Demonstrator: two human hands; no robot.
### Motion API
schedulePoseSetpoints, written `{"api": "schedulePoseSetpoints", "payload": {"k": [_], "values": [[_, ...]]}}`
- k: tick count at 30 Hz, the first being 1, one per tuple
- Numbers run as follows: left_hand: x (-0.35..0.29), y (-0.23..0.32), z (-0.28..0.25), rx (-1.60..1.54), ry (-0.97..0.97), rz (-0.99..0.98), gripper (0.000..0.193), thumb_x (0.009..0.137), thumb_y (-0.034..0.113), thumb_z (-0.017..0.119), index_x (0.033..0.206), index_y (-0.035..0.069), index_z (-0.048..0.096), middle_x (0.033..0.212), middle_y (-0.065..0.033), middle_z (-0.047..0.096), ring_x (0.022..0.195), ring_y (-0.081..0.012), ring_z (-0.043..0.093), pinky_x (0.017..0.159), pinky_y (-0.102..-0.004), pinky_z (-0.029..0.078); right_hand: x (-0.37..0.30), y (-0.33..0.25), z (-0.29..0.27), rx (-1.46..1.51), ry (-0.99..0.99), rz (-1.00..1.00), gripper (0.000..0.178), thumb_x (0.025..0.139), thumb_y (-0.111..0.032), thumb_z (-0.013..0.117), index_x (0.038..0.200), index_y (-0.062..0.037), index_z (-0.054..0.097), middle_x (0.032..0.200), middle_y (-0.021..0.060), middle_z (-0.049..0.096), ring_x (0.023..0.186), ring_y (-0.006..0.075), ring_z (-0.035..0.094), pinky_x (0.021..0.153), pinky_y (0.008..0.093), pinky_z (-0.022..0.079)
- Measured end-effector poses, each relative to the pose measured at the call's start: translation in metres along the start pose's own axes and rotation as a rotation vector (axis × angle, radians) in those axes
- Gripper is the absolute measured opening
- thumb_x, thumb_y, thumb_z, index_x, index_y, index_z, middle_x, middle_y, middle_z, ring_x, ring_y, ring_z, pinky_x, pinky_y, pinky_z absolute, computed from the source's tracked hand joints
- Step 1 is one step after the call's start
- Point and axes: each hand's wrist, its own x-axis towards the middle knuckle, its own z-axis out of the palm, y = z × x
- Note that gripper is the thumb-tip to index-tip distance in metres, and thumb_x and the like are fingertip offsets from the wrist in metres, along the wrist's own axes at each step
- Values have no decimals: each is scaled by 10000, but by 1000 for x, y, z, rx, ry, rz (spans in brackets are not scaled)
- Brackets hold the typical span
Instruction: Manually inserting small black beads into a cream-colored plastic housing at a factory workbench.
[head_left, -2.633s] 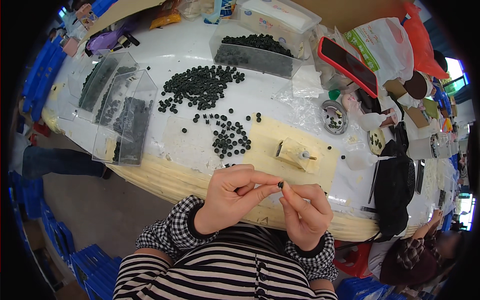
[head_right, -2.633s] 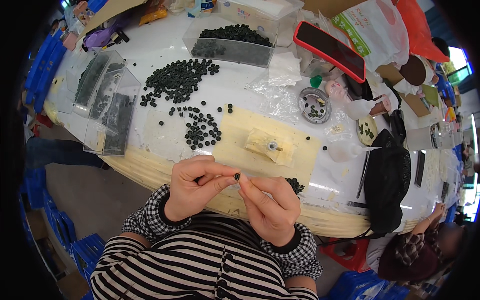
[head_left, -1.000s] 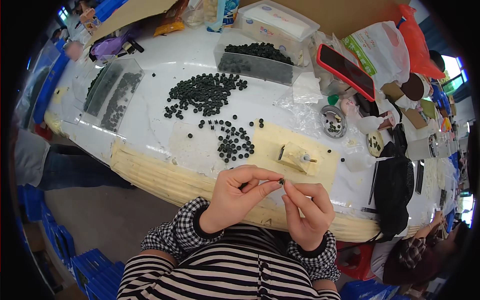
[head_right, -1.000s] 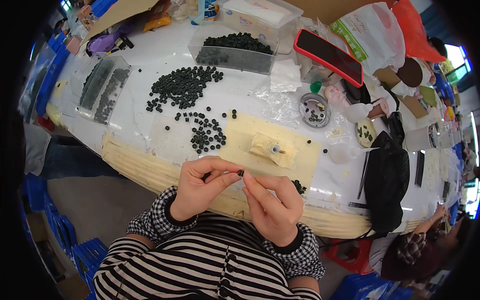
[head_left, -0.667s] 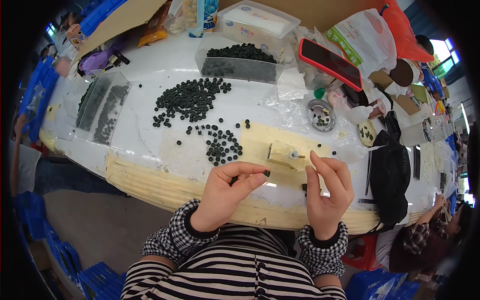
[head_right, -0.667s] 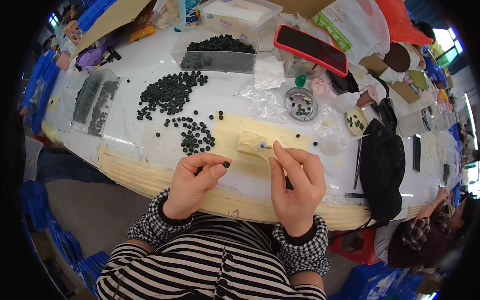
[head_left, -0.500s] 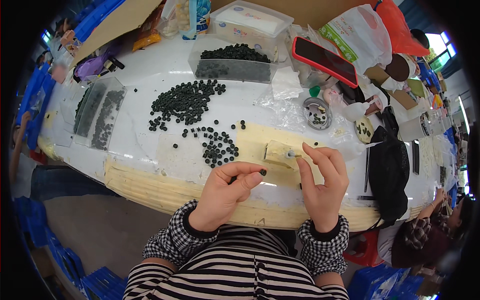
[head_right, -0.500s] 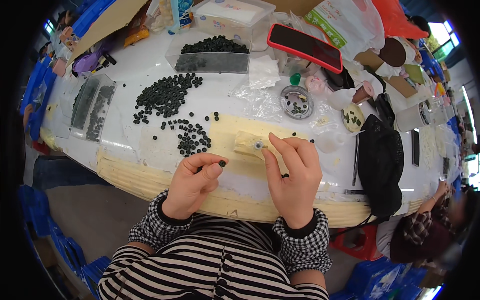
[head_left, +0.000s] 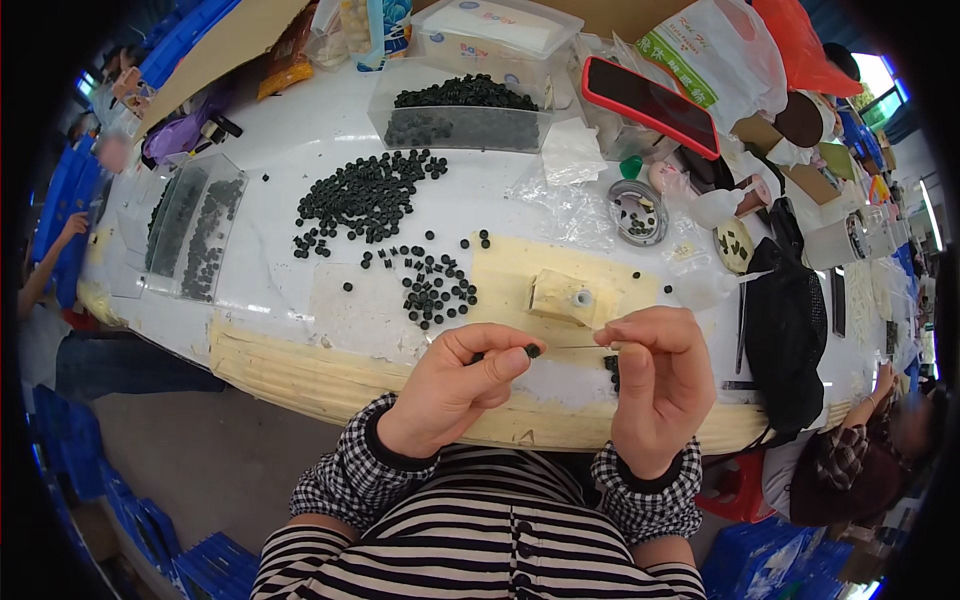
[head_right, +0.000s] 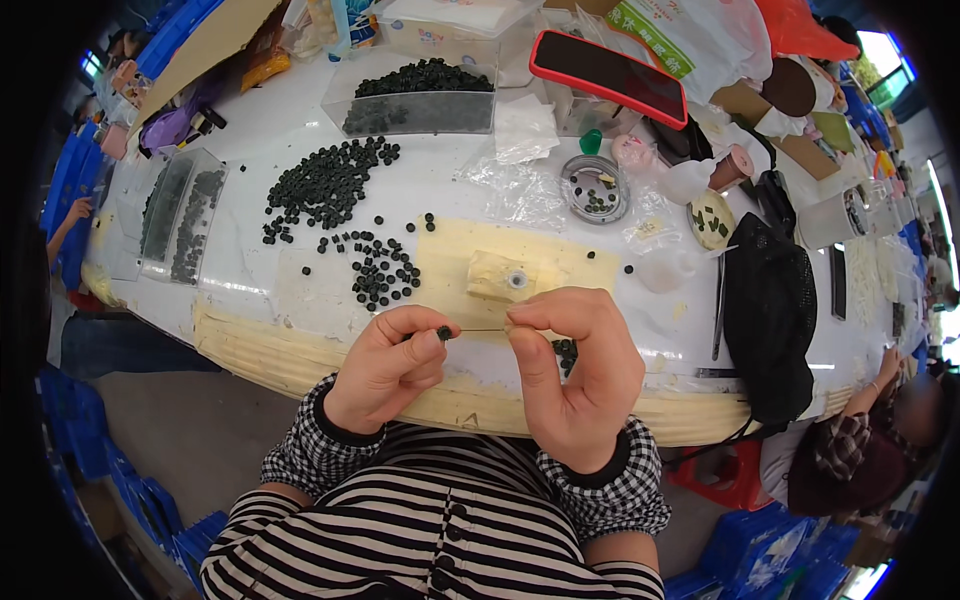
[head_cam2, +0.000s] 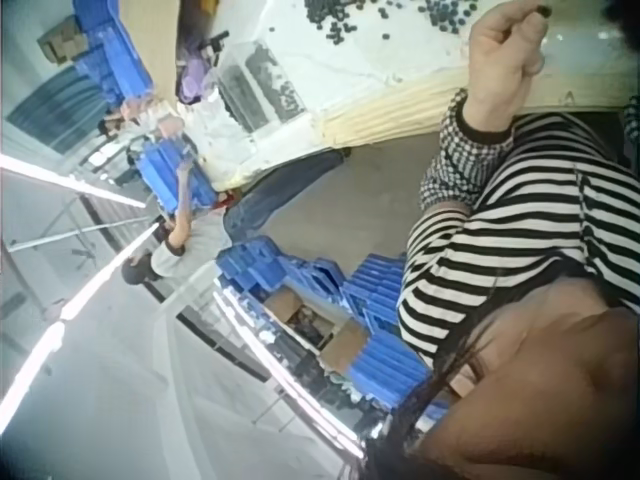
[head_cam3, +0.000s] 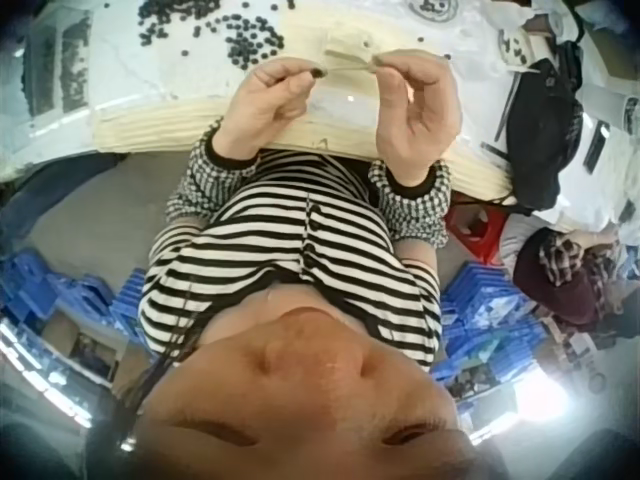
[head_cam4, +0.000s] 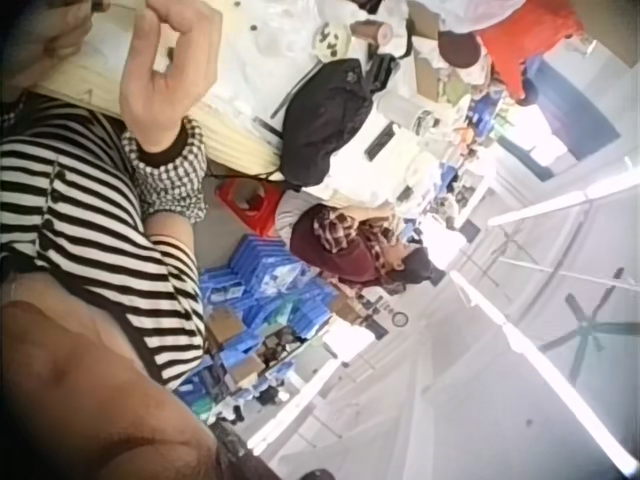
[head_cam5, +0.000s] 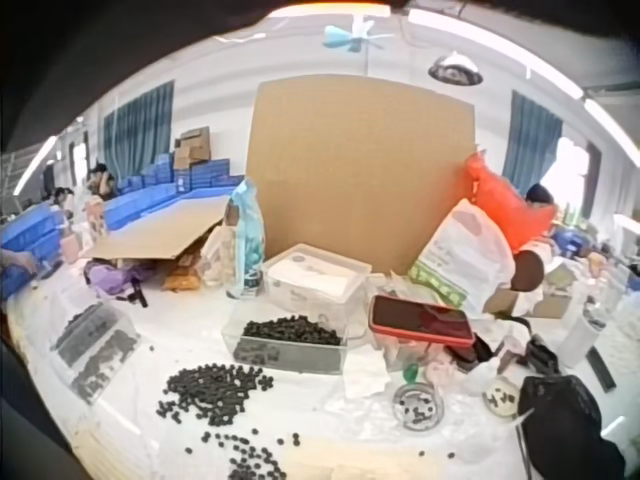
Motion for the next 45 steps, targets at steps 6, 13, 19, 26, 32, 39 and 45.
{"api": "schedulePoseSetpoints", "payload": {"k": [6,13,19,26,32,39,45], "values": [[-1,-1,1,-27,9,-17,178,931,103,628,1084,22,671,640,79,482,496,-15,280,448,-201,215,-5,3,15,310,-89,173,122,966,-52,527,1009,61,544,922,125,623,837,177,676,737,256,542],[0,-2,1,-19,18,-12,180,930,102,628,1087,25,671,643,78,484,496,-14,280,446,-201,212,-6,6,14,261,-105,157,108,952,-32,547,1002,64,542,920,128,629,828,183,683,733,262,552],[0,-2,1,-20,21,-11,180,930,100,628,1088,24,669,643,77,486,498,-12,281,444,-199,211,-4,5,14,222,-120,140,102,948,-28,553,996,62,544,919,131,635,824,182,683,729,264,552],[-1,2,6,214,141,73,172,892,74,666,1053,19,695,618,87,451,511,-15,314,464,-183,236,-3,3,14,299,71,227,87,930,-26,584,970,49,565,890,122,639,842,176,671,751,270,537],[-1,2,8,986,298,696,235,779,-19,738,1006,41,732,555,50,359,514,-47,320,485,-217,268,9,21,4,-458,87,-105,100,813,14,691,885,12,622,832,116,633,741,256,627,652,320,501],[-2,1,12,1073,313,754,233,768,-18,745,992,44,734,544,29,350,500,-68,323,479,-234,268,10,25,7,-574,-53,-124,160,775,-11,711,921,-1,646,868,105,633,792,258,590,682,342,474],[-3,2,11,1056,326,747,231,767,-13,746,990,50,737,542,29,348,496,-70,328,476,-238,269,-2,4,3,-523,-47,-101,284,751,5,713,1034,-18,691,872,91,624,779,256,565,678,337,456]]}}
